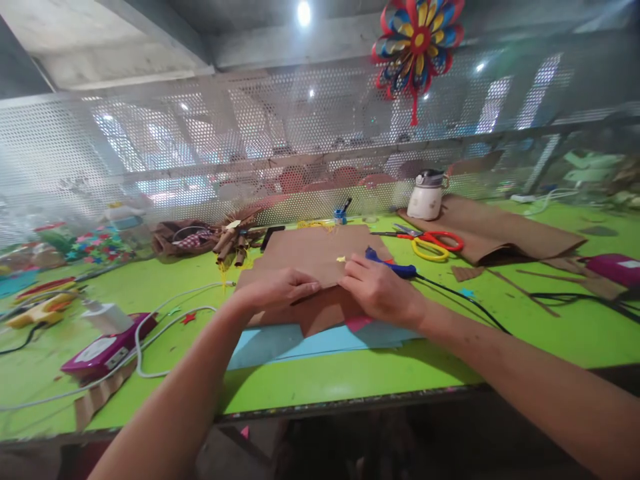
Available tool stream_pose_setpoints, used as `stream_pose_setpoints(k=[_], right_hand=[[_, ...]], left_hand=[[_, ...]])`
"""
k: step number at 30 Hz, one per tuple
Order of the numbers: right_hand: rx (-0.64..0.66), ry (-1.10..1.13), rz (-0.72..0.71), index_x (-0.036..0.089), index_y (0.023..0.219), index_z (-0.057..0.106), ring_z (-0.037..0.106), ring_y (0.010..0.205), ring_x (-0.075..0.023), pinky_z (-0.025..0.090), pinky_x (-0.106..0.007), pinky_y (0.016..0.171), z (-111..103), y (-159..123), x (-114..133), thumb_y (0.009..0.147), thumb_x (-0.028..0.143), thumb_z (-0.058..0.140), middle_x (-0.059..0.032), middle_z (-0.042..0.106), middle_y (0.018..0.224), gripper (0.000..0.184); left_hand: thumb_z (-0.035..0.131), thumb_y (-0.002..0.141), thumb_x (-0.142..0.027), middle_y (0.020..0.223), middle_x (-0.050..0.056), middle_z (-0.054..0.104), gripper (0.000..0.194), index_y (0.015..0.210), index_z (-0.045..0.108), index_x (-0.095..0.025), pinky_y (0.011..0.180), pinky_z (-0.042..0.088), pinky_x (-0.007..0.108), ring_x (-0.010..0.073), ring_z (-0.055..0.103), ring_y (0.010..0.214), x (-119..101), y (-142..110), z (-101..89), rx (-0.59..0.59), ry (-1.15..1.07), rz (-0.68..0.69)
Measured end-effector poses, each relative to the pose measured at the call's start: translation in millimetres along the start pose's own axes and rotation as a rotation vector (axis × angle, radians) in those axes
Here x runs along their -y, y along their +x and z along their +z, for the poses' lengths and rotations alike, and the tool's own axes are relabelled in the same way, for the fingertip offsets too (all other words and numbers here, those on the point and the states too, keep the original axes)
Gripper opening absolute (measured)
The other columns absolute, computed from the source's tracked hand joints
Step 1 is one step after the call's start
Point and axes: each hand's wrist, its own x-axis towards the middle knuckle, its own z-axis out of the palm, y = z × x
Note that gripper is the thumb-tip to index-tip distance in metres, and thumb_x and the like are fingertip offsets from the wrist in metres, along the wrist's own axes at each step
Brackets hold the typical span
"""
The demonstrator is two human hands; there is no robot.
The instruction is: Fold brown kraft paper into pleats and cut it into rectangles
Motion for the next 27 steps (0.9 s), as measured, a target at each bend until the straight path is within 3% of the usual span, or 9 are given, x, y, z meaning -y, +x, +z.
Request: stream_pose_setpoints(k=[4,10,20,24,27], right_hand=[[-0.016,0.022,0.008,0.014,0.083,0.061,0.04,0.085,-0.022,0.037,-0.033,0.072,-1.2,1.5,2.3,0.091,0.008,0.037,-0.009,0.051,0.083,0.027],[-0.055,0.085,0.042,0.014,0.084,0.062,0.041,0.085,-0.0221,0.038,-0.035,0.073,1.4,1.2,-2.0,0.091,0.009,0.036,-0.0093,0.052,0.082,0.028],[-0.03,0.154,0.049,0.014,0.086,0.062,0.045,0.091,-0.0223,0.042,-0.035,0.075,6.8,-2.0,-4.1,0.089,0.007,0.039,-0.0109,0.056,0.09,0.024],[-0.082,0.387,0.136,0.017,0.096,0.062,0.05,0.096,-0.0219,0.046,-0.036,0.08,10.5,-3.0,-6.7,0.086,0.009,0.048,-0.0105,0.057,0.099,0.019],[-0.112,0.696,0.266,0.018,0.114,0.057,0.055,0.1,-0.021,0.048,-0.036,0.082,9.3,-3.6,-12.9,0.079,0.012,0.057,-0.0106,0.058,0.11,0.036]], left_hand=[[0.038,0.091,-0.048,0.075,0.0,0.057,0.043,0.082,0.063,-0.015,0.059,0.033,0.021,0.0119,0.045,0.067,-4.0,-1.1,0.4,-0.032,-0.042,0.024],[0.045,0.088,-0.047,0.08,0.002,0.058,0.038,0.086,0.062,-0.013,0.063,0.039,0.022,0.013,0.047,0.071,-6.2,3.3,9.7,-0.04,-0.315,0.018],[0.051,0.084,-0.048,0.061,-0.004,0.04,0.037,0.073,0.054,-0.013,0.048,0.026,0.02,0.0075,0.034,0.054,-14.2,1.8,15.4,0.009,-0.467,-0.042],[0.049,0.085,-0.05,0.061,-0.003,0.043,0.039,0.08,0.058,-0.012,0.048,0.027,0.02,0.0082,0.036,0.055,-13.8,0.2,14.4,0.018,-0.407,-0.028],[0.046,0.088,-0.047,0.066,-0.002,0.048,0.038,0.089,0.061,-0.013,0.052,0.031,0.021,0.0093,0.04,0.059,-10.3,0.4,13.6,0.001,-0.328,0.022]])
